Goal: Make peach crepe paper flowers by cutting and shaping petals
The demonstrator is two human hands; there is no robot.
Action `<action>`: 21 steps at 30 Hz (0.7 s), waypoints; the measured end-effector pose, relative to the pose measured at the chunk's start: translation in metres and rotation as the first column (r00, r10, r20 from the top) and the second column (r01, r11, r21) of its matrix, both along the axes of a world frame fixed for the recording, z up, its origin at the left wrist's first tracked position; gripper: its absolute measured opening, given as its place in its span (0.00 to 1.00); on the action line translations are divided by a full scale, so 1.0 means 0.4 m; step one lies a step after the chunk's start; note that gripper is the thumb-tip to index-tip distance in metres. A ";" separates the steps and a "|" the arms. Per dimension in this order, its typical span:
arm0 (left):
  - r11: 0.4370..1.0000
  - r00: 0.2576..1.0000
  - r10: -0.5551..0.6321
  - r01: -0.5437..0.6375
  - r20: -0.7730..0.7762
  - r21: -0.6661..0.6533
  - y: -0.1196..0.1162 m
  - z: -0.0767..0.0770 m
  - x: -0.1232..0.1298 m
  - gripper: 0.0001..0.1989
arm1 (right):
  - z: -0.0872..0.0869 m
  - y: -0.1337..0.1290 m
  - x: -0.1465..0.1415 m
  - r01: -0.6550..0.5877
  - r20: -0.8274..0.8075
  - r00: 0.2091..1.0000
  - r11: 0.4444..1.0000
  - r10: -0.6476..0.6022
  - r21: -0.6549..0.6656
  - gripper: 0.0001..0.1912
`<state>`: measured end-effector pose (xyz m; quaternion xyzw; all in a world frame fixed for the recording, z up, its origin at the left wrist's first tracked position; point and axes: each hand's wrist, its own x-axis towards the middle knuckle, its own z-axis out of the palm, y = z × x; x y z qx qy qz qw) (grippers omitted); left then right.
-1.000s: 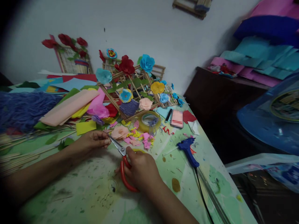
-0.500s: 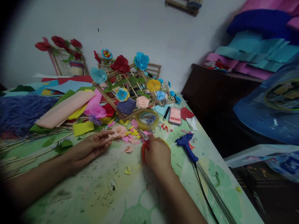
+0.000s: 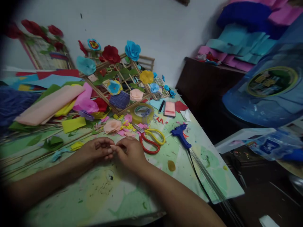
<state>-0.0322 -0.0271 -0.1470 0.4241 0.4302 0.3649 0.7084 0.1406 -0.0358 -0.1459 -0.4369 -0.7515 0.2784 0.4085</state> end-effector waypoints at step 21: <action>0.857 0.924 0.070 0.137 -0.375 0.496 -0.009 0.021 -0.008 0.06 | -0.020 0.003 0.001 -0.065 -0.178 0.984 0.958 0.014 -0.281 0.16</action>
